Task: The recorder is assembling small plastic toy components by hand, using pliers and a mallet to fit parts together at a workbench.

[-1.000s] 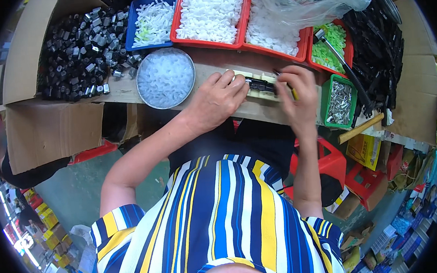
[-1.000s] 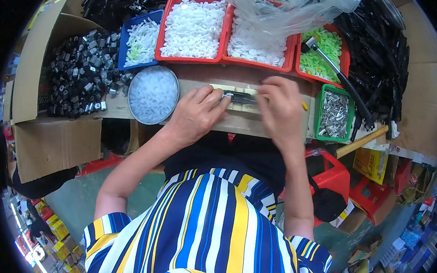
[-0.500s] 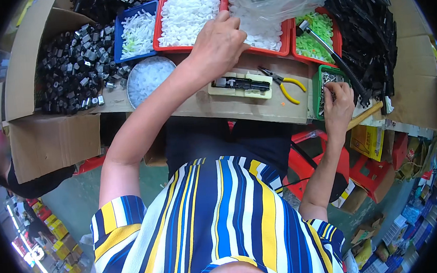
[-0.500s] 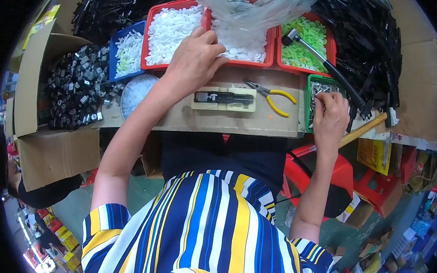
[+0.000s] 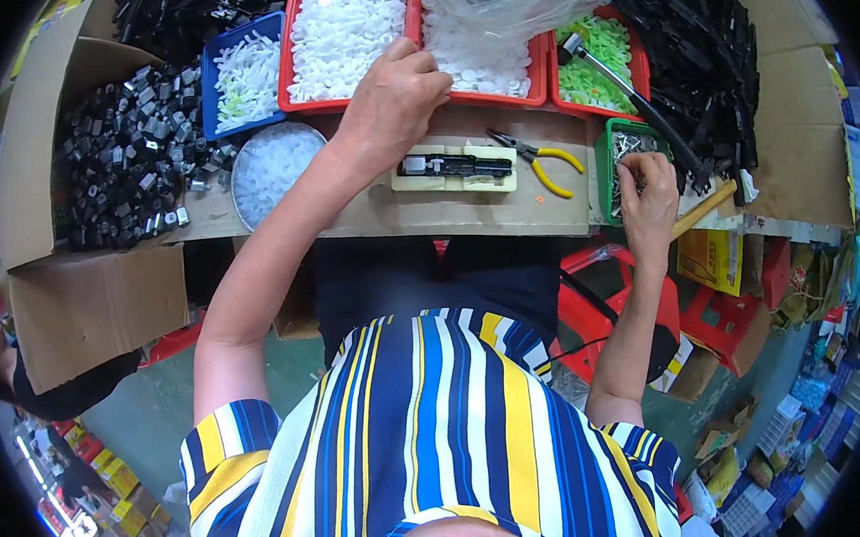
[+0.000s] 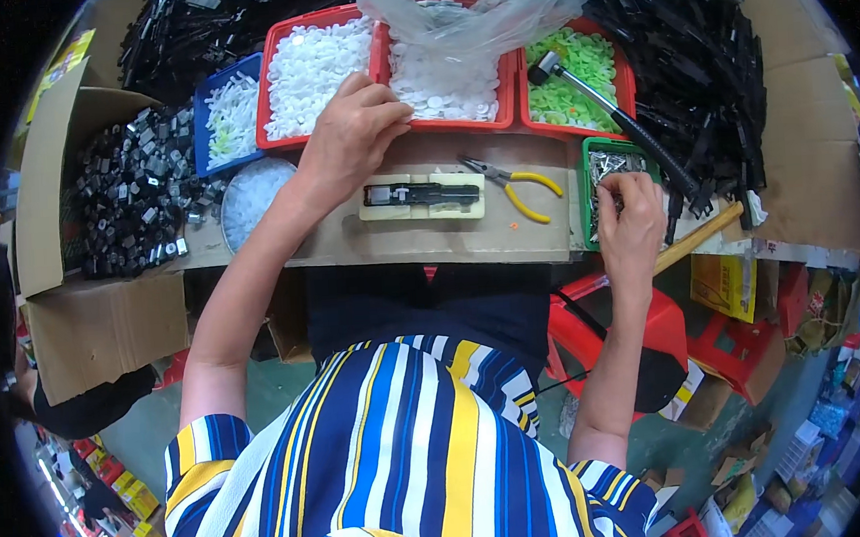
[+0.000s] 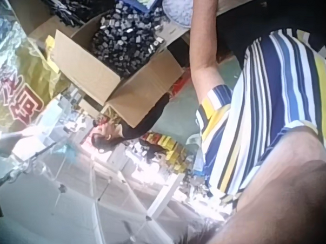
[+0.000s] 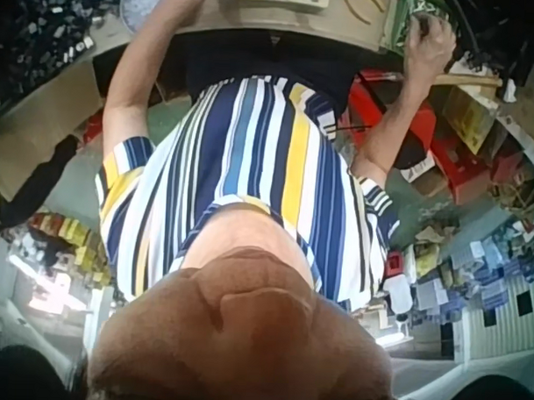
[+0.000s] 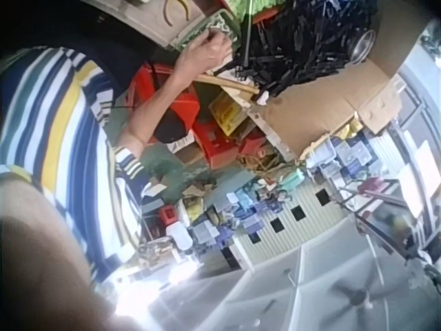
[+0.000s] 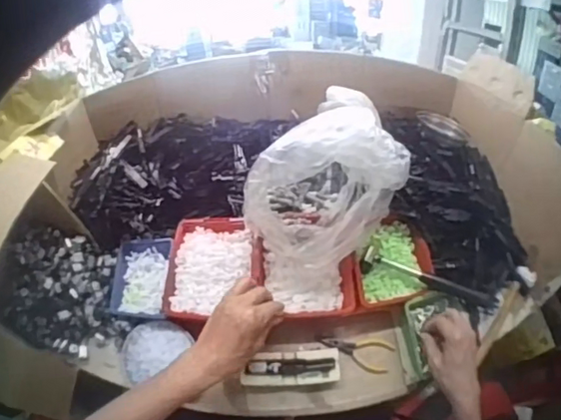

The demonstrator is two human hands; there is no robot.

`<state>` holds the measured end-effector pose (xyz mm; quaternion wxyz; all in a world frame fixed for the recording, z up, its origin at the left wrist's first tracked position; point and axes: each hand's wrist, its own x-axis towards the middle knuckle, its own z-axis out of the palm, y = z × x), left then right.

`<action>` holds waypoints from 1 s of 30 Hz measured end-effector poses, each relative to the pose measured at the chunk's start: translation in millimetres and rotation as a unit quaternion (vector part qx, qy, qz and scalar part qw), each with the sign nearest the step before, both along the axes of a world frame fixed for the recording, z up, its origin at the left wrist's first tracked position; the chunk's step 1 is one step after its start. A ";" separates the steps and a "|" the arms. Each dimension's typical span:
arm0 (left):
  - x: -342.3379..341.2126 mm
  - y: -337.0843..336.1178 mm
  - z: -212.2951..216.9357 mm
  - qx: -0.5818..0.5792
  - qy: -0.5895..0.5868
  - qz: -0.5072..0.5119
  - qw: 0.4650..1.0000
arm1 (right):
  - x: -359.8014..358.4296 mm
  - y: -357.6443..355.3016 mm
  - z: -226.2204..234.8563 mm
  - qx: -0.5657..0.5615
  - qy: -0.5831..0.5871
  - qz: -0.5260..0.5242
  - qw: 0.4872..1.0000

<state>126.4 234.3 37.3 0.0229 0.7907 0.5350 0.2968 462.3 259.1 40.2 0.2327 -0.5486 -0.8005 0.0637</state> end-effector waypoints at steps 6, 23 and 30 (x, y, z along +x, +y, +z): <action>1.7 -0.5 3.3 0.001 -0.012 -0.011 1.000 | -6.0 0.8 -3.6 0.008 0.007 -0.006 1.000; 52.3 -53.6 7.7 -0.262 -0.453 0.060 0.850 | 7.0 -2.2 1.4 0.007 0.148 -0.043 0.988; 59.7 -59.9 6.5 -0.300 -0.550 0.039 0.778 | -38.8 -32.8 15.0 -0.045 0.315 0.009 0.948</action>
